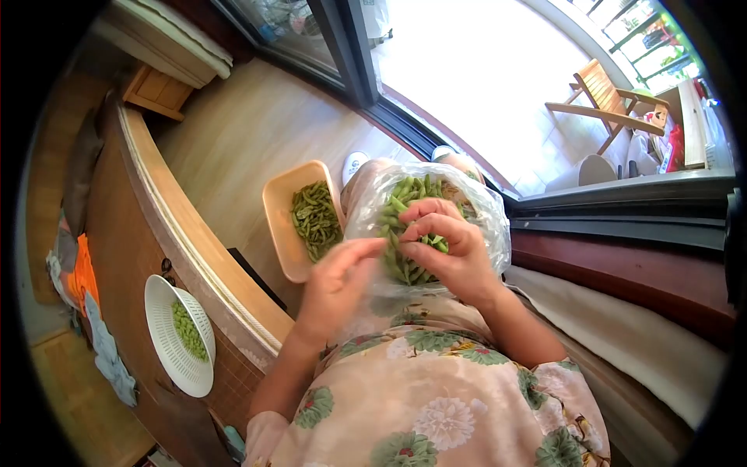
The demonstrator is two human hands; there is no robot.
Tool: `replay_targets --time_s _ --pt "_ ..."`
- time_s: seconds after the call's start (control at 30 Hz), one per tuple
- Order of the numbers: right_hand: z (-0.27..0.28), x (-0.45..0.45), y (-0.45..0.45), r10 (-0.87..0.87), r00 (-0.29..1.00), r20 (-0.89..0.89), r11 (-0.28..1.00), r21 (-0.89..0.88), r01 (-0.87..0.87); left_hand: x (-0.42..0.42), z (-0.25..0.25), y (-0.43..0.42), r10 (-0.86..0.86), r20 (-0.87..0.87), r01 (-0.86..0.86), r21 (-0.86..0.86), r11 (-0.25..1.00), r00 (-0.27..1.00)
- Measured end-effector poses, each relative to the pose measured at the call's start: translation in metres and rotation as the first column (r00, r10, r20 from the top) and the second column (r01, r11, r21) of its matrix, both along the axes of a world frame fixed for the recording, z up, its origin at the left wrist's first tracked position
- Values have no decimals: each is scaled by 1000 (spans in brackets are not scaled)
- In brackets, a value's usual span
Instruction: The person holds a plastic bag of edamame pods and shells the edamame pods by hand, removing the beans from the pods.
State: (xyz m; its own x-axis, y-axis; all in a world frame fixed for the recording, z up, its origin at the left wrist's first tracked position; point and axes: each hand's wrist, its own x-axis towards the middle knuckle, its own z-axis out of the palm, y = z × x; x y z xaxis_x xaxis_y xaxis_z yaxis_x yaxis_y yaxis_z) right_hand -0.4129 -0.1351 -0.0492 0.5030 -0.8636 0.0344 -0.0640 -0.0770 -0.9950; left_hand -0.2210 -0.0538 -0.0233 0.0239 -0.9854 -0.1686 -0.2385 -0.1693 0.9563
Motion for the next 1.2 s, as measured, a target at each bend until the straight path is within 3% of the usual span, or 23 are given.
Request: replay_targets --time_s 0.03,0.1,0.17,0.3,0.33,0.5,0.63,0.7,0.83,0.9,1.03,1.07,1.17,1.2 --pt "1 -4 0 -1 992 123 982 190 -22 -8 -1 -5 -50 -88 55 50 997 995" --pt "6 -9 2 -61 949 308 921 385 -66 -22 -2 -7 -12 -296 63 163 985 955" --pt "8 -13 6 -140 893 428 820 555 -138 -24 -2 -12 8 -376 102 272 957 926" --pt "3 -14 14 -178 864 470 863 497 -93 -24 -8 -15 68 -441 69 288 955 895" --pt "-1 -14 15 -158 890 428 920 392 -25 -24 -9 -15 95 -466 50 289 956 880" --pt "4 -14 20 -117 964 237 980 184 74 -29 -15 -10 178 -656 47 311 949 734" --pt "1 -16 18 -50 984 173 998 54 41 -28 -12 -9 84 -511 53 248 967 856" --pt "2 -16 17 -36 968 247 989 149 -1 -21 -11 -11 19 -439 105 255 961 898" --pt "3 -13 17 -39 920 391 949 302 -88 -22 -4 -14 25 -463 116 275 954 886" --pt "2 -12 18 -3 950 311 975 211 -66 -24 -7 -15 -43 -394 125 183 975 918" --pt "6 -11 16 88 989 119 996 -22 -86 -27 -9 -14 27 -379 75 250 965 925" --pt "10 -10 15 95 991 99 995 -38 -92 -28 -4 -14 66 -397 61 299 952 916" --pt "20 -12 18 124 953 276 937 283 -204 -23 -26 -10 154 -496 55 381 923 855" --pt "16 -12 16 163 967 195 981 76 -180 -23 -27 -10 235 -589 47 422 905 773"
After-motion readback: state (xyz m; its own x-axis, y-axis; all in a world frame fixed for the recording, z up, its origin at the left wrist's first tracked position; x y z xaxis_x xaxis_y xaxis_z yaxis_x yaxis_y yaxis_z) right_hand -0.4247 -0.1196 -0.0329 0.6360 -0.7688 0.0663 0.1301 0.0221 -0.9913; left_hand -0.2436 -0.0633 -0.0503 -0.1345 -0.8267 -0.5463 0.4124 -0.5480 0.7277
